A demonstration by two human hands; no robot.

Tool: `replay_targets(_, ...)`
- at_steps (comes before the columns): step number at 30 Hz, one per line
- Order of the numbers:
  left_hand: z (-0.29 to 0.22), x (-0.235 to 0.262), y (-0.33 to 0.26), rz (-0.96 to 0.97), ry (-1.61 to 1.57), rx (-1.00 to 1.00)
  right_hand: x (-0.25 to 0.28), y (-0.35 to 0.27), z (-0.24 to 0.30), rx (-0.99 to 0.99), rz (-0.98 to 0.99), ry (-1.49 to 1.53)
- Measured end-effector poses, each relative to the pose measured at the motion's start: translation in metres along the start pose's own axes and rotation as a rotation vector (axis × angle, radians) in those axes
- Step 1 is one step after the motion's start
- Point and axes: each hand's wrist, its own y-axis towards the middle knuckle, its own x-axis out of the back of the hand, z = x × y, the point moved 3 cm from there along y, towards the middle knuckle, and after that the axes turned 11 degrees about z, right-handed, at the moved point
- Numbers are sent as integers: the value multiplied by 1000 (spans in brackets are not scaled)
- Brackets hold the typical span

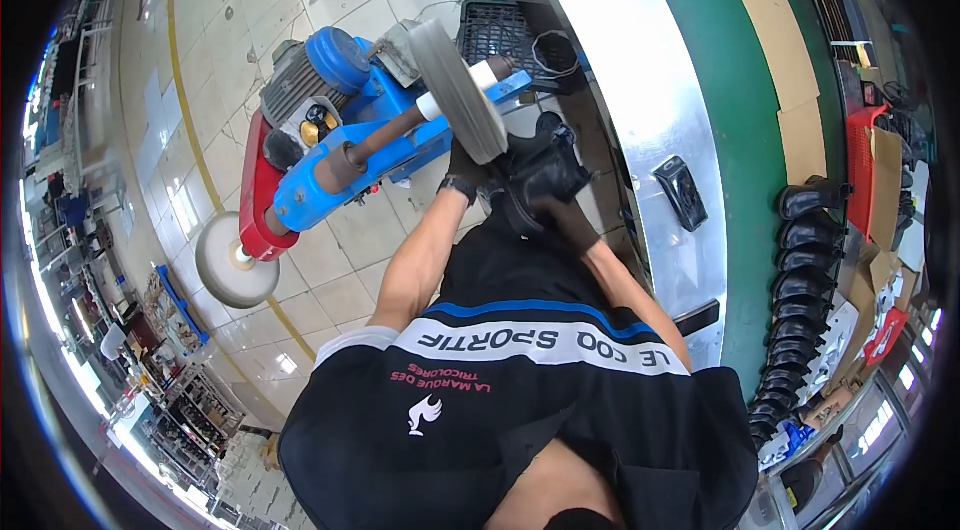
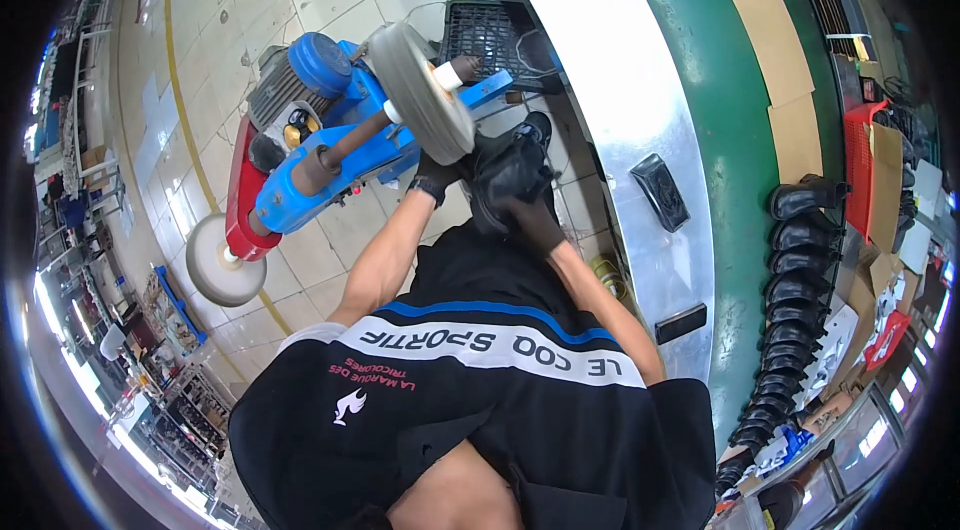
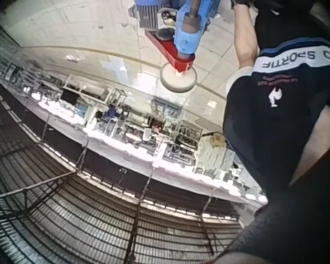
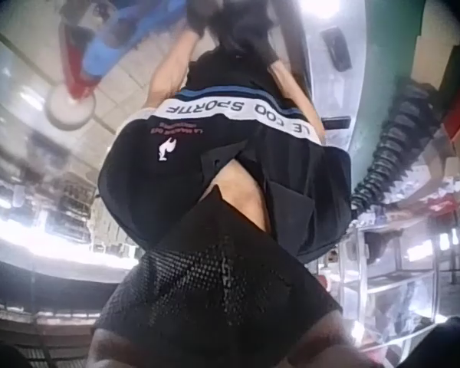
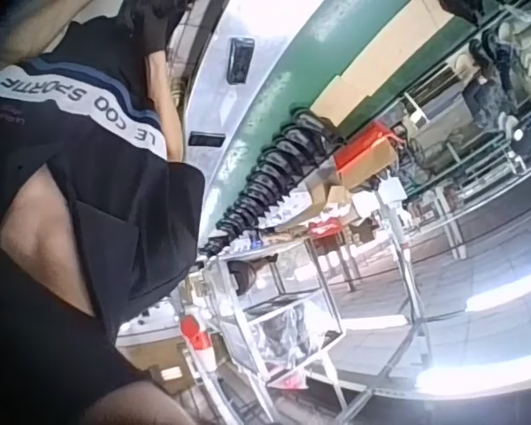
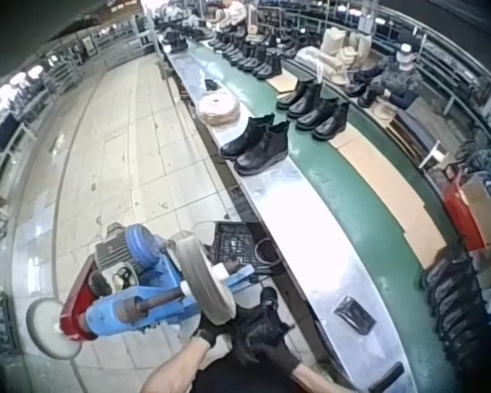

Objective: Polish and finish black leather boots using a rotating buffer machine.

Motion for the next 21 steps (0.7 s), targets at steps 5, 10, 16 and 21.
replay_targets(5, -4, -54, -24, -62, -238, 95, -5, -70, 51, 44, 6, -701)
replay_targets(10, -32, -88, -55, -202, -509, 137, -55, -99, 126, 138, 81, -1295)
replay_targets(16, -9, -70, -38, -266, -678, 111, -106, -58, 142, 134, 139, -1766)
replay_targets(21, 14, -62, -23, -267, -476, 158, -100, 4, 118, 93, 110, -1910)
